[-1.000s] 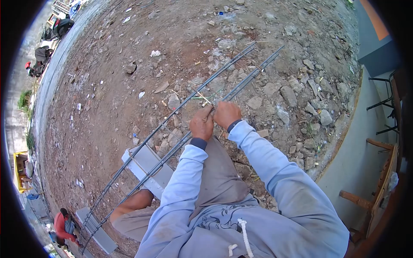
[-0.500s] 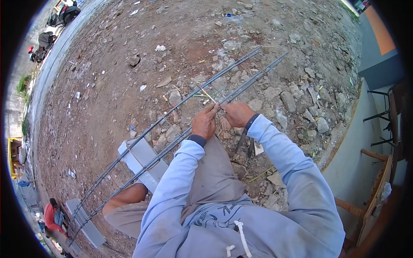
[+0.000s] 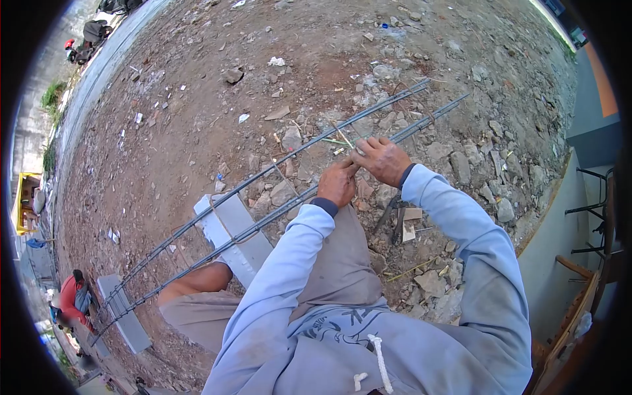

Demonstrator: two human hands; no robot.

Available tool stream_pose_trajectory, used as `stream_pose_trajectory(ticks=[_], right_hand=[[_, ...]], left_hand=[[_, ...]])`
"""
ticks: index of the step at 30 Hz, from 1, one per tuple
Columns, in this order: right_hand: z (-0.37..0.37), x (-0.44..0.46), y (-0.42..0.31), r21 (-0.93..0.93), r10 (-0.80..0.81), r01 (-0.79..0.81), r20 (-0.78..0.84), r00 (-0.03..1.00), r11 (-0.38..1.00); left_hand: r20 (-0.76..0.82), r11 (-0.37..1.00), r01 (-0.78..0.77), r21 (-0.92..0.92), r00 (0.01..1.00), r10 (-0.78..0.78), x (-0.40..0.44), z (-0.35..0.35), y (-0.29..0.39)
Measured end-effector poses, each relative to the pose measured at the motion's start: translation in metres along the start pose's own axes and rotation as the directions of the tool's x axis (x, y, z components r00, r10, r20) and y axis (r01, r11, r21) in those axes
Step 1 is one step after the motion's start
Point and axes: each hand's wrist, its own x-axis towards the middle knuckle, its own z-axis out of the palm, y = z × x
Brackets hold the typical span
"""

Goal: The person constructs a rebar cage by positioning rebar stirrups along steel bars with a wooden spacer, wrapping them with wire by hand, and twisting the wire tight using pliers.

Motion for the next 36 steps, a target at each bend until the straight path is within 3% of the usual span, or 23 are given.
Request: stream_pose_trajectory(ticks=[1,4,11,14,18,21,23,26,27,30,34,36], right_hand=[[0.003,0.001,0.001,-0.022,-0.033,0.032,-0.047,0.998,0.999],[0.008,0.002,0.005,-0.022,-0.103,0.106,0.118,0.988,0.994],[0.007,0.010,-0.005,-0.099,-0.045,0.076,0.284,0.958,0.992],[0.008,0.010,-0.017,-0.122,0.108,-0.081,0.237,0.965,0.989],[0.006,0.019,-0.029,-0.008,0.397,-0.423,0.364,0.843,0.906],[0.008,0.031,-0.035,0.027,0.610,-0.696,0.458,0.647,0.718],[0.002,0.040,-0.042,0.028,0.746,-0.866,0.494,0.447,0.500],[0.016,0.043,-0.040,0.090,0.837,-0.983,0.517,0.181,0.157],[0.028,0.040,-0.034,0.113,0.807,-0.989,0.572,0.146,0.098],[0.031,0.034,-0.028,0.139,0.792,-0.984,0.585,0.175,0.115],[0.001,0.003,-0.028,0.395,0.617,-0.830,0.783,0.080,-0.393],[0.043,-0.047,-0.035,0.421,0.731,-0.825,0.683,0.013,-0.378]], left_hand=[[0.011,1.000,-0.001,-0.004,1.000,0.001,0.001,-0.001,0.000],[0.023,1.000,0.001,0.004,1.000,-0.001,0.002,-0.002,-0.002],[0.028,0.992,0.122,-0.038,0.992,-0.121,0.002,0.002,-0.006],[0.032,0.974,0.222,-0.043,0.975,-0.221,0.001,-0.002,-0.003],[0.066,0.962,0.272,-0.017,0.960,-0.271,0.002,-0.005,-0.001],[0.062,0.960,0.279,0.002,0.959,-0.278,0.002,-0.004,-0.002],[0.050,0.963,0.271,-0.013,0.962,-0.270,0.001,-0.004,-0.003],[0.092,0.957,0.289,-0.003,0.953,-0.288,0.002,-0.005,0.003],[0.113,0.953,0.302,0.007,0.947,-0.300,0.002,-0.006,0.004],[0.011,0.977,0.214,0.013,0.977,-0.215,-0.003,-0.003,0.003],[-0.023,0.986,0.164,0.020,0.986,-0.163,-0.006,-0.003,0.003],[-0.057,0.985,0.174,0.016,0.983,-0.173,-0.006,-0.004,0.006]])
